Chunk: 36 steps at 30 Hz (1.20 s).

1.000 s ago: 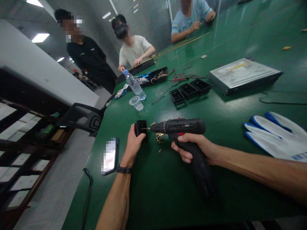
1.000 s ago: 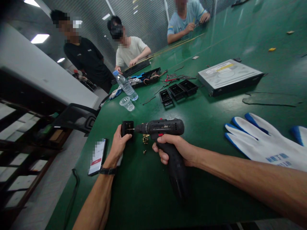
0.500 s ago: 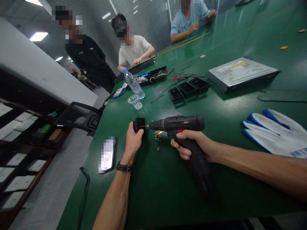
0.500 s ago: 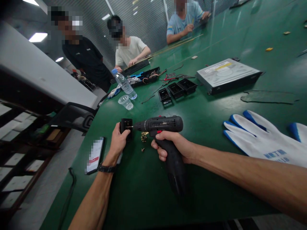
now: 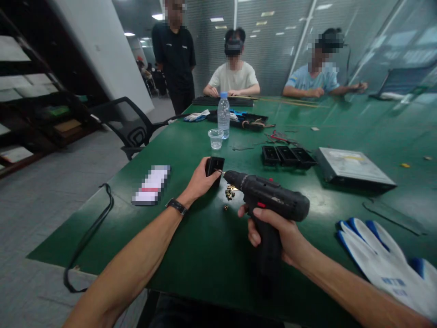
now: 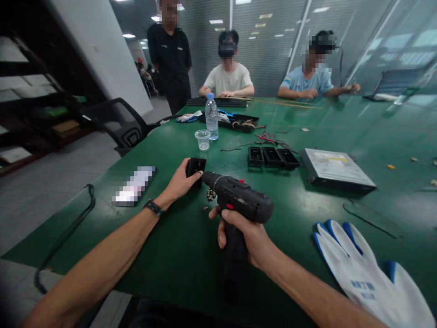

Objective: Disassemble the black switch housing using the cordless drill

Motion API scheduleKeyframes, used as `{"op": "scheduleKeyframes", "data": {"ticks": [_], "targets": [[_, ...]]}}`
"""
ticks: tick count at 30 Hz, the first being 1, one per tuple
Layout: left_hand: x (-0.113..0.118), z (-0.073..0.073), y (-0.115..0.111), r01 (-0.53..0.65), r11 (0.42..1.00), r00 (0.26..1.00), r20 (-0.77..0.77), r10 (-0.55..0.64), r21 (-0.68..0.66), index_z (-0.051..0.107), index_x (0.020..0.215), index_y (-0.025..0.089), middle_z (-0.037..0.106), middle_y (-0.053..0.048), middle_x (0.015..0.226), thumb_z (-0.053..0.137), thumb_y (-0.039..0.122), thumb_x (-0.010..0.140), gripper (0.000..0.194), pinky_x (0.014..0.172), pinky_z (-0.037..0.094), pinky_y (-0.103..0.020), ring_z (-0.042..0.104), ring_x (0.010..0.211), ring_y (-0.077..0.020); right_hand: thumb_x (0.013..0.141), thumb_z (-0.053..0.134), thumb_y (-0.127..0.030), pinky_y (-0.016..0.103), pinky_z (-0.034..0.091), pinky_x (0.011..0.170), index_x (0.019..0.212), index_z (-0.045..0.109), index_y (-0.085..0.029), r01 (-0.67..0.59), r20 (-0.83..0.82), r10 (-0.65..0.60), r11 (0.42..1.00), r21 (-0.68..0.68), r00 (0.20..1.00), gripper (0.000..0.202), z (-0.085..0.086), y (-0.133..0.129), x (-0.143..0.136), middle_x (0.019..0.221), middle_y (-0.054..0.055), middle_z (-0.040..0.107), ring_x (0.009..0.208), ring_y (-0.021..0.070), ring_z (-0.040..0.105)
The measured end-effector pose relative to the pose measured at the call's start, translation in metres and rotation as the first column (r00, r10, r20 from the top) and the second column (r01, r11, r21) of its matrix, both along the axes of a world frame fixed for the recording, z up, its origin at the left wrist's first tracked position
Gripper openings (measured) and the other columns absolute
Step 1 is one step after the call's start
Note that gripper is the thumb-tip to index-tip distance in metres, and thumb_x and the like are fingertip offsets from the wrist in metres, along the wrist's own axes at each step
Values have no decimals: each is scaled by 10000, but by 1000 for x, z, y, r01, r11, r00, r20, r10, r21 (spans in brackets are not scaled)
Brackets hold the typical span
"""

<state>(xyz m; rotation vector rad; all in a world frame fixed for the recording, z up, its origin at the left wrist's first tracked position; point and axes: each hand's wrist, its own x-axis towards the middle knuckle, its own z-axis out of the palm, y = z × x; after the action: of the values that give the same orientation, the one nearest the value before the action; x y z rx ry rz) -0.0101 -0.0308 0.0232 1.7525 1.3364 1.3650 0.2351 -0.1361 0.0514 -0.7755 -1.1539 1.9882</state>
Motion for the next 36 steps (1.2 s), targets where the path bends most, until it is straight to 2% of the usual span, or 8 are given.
{"op": "scheduleKeyframes", "data": {"ticks": [4,9,17,24,28,30,33,36], "targets": [[-5,0,1,41,999,985,169,-38,-18,547,1066,170,635,-45,974,769,305,667,476,837,488,-332,590,902,-179,863,607,-368,281,403,532,966,623,-164,23,65,-29,995,97,997,229,10,-10,-20,579,8,605,498,150,516],[-8,-2,2,101,994,946,312,-87,-30,556,1025,155,643,-45,911,817,340,626,511,782,504,-324,595,849,-173,873,599,-356,293,417,567,931,632,-155,-69,131,40,971,229,991,212,9,-8,-29,597,17,628,500,149,530],[-5,-14,8,52,999,955,292,-46,-12,574,980,165,632,-18,861,804,332,653,433,692,497,-264,585,783,-149,894,523,-316,282,402,526,908,640,-143,-5,-56,9,998,69,998,209,-4,-3,-22,524,4,552,478,143,496],[0,-26,20,-7,999,954,300,-5,40,558,986,182,645,-1,846,838,400,636,498,654,494,-230,596,730,-123,854,603,-302,289,446,632,962,614,-169,-131,-95,139,987,88,986,172,-5,-10,-30,655,5,621,612,148,551],[-2,-28,22,-21,997,967,255,3,69,550,996,198,647,15,861,864,411,608,542,664,507,-241,582,747,-121,859,553,-247,283,438,605,968,628,-150,-95,-103,108,988,123,989,165,-2,-9,-31,623,-9,598,567,134,530],[-2,-29,23,-40,995,970,241,16,95,555,990,205,646,30,883,887,385,587,552,683,509,-246,562,756,-110,844,531,-224,289,440,594,921,628,-157,-66,-57,75,988,140,996,141,5,-8,-32,622,-17,593,527,124,517],[0,-27,21,-30,991,970,242,-2,129,571,997,208,645,37,926,911,349,556,575,698,506,-251,551,770,-103,834,509,-211,312,456,640,726,607,-184,-70,140,37,969,237,989,148,21,-7,-31,609,-14,580,553,133,529],[4,-19,16,-7,992,965,260,-26,123,577,932,202,625,34,855,884,423,585,514,678,496,-254,554,758,-109,785,569,-174,309,463,665,604,584,-188,-115,291,22,946,305,957,182,35,-7,-29,607,-11,583,599,143,543]]}}
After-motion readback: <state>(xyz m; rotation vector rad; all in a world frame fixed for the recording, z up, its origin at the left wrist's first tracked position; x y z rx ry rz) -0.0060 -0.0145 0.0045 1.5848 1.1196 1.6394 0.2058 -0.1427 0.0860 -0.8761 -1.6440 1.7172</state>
